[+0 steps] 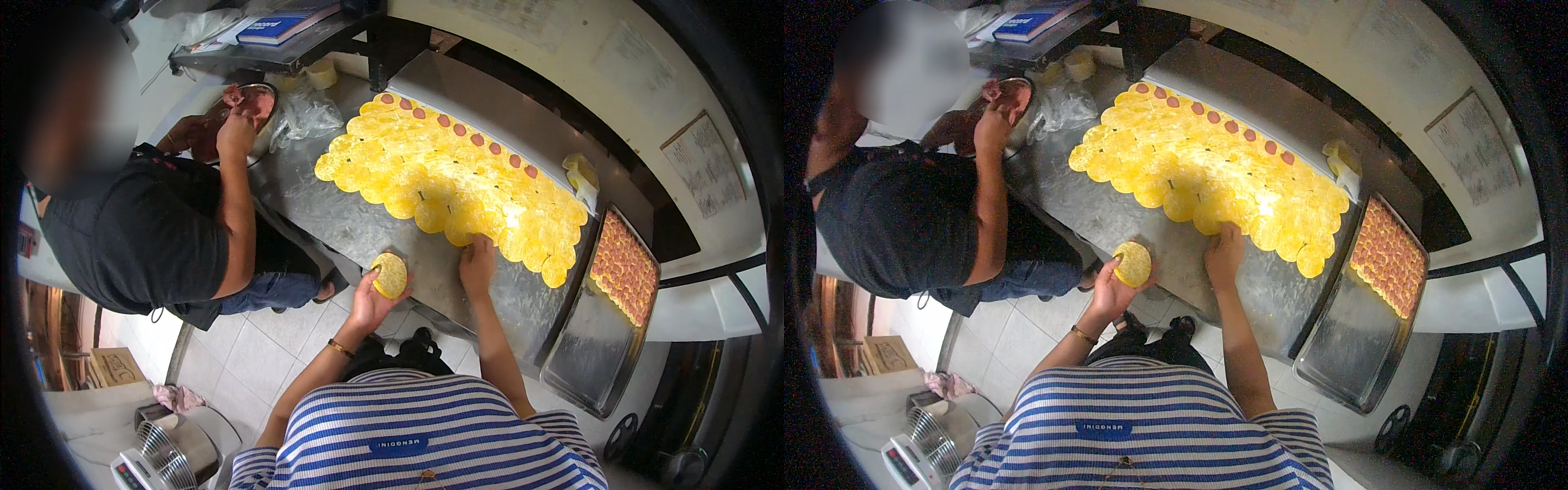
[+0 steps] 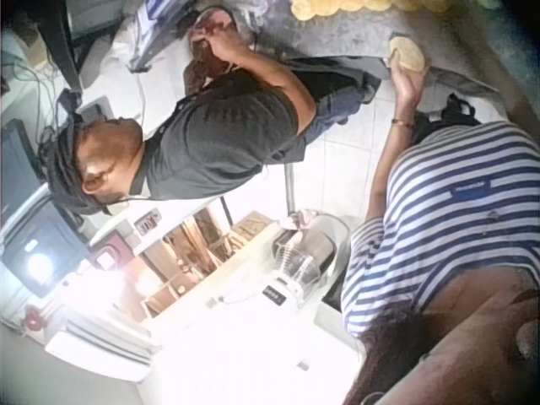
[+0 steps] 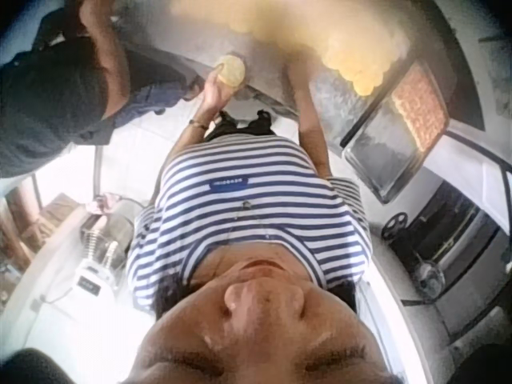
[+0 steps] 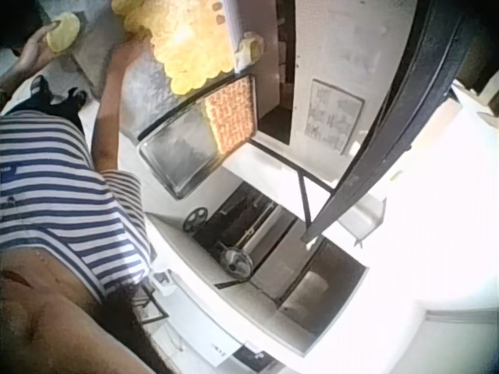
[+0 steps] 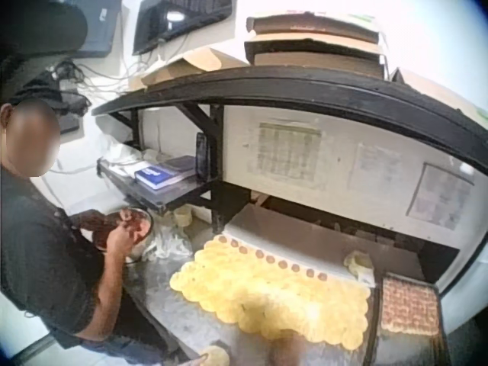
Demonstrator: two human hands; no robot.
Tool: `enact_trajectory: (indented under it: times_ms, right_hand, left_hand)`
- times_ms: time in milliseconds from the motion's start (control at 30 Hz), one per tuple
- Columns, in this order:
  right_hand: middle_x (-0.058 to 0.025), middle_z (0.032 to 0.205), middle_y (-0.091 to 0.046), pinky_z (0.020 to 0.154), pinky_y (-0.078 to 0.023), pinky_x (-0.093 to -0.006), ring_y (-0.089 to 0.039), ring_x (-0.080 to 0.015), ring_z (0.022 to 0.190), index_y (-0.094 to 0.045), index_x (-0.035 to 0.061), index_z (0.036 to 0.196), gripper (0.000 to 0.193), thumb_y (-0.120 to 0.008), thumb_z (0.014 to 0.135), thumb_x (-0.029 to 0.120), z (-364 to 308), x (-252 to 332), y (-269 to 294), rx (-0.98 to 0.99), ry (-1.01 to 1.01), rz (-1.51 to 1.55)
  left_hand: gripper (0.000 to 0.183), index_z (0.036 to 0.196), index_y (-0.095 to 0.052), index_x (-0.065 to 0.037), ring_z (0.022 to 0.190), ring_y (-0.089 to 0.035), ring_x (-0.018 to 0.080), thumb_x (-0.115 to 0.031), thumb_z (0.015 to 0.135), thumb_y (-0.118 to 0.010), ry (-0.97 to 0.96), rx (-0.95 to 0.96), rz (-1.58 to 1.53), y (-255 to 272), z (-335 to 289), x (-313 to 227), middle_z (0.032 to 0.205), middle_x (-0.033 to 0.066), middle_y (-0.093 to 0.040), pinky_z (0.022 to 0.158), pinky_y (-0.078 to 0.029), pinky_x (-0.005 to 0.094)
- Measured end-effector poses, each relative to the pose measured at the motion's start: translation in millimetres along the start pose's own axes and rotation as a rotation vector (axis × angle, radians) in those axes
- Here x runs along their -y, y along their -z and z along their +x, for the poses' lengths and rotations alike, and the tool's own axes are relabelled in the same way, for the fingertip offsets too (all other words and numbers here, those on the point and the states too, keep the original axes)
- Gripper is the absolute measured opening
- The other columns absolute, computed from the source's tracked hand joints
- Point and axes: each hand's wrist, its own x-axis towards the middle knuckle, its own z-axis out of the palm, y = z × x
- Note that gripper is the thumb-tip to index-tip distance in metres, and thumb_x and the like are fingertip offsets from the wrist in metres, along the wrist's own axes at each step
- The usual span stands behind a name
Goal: The person folds yellow dough wrappers into cones, scoops pink filling into them using a spoon, and seals them. A coworker places filling onto a tray of wrappers. The person arranges the finished samosas on a tray.
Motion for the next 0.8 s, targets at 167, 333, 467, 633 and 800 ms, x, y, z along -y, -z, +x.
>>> enact_trajectory:
  times_ms: [167,333,467,633,800]
  right_hand:
    - [-0.0186,0.117,-0.051,0.092,-0.038,-0.0432,-0.048,-0.0361,0.104,-0.057,-0.0024,0.107,0.032,-0.054,0.076,0.006,-8,12,1,0.193,0.122,-0.116]
    - [-0.0173,0.12,-0.05,0.094,-0.037,-0.0424,-0.046,-0.0356,0.109,-0.058,-0.0022,0.107,0.031,-0.054,0.078,0.007,-18,13,3,0.192,0.102,-0.117]
    - [-0.0138,0.117,-0.052,0.092,-0.04,-0.0387,-0.05,-0.0308,0.107,-0.058,0.0018,0.108,0.03,-0.059,0.078,0.009,-13,31,10,0.122,0.028,-0.12]
    - [-0.0073,0.11,-0.056,0.084,-0.045,-0.0306,-0.058,-0.0207,0.094,-0.06,0.0055,0.101,0.025,-0.065,0.076,0.011,-19,82,21,0.475,-0.195,0.649]
    - [-0.0043,0.1,-0.059,0.081,-0.045,-0.0275,-0.057,-0.0152,0.092,-0.061,0.0033,0.096,0.023,-0.066,0.074,0.004,-19,113,21,0.5,-0.315,0.923]
  left_hand:
    - [0.053,0.135,-0.03,-0.009,0.124,-0.039,0.0301,-0.035,0.09,-0.034,0.027,0.018,-0.018,-1,1,3,0.136,0.0093,-0.039,0.103,-0.028,0.0485]
    - [0.055,0.135,-0.03,-0.009,0.124,-0.038,0.0307,-0.042,0.092,-0.032,0.03,0.018,0.011,-4,2,3,0.136,0.01,-0.038,0.103,-0.027,0.049]
    - [0.053,0.135,-0.031,-0.009,0.124,-0.038,0.0283,-0.043,0.095,-0.027,0.048,-0.007,-0.036,-7,5,4,0.136,0.0088,-0.038,0.103,-0.028,0.0452]
    - [0.048,0.136,-0.03,-0.01,0.126,-0.036,0.0219,-0.037,0.097,-0.029,-0.041,-0.003,0.024,-10,16,12,0.137,0.0071,-0.038,0.104,-0.027,0.0386]
    - [0.047,0.138,-0.028,-0.011,0.124,-0.037,0.0199,-0.033,0.096,-0.031,-0.136,0.037,0.115,-18,25,18,0.134,0.0055,-0.039,0.104,-0.025,0.036]
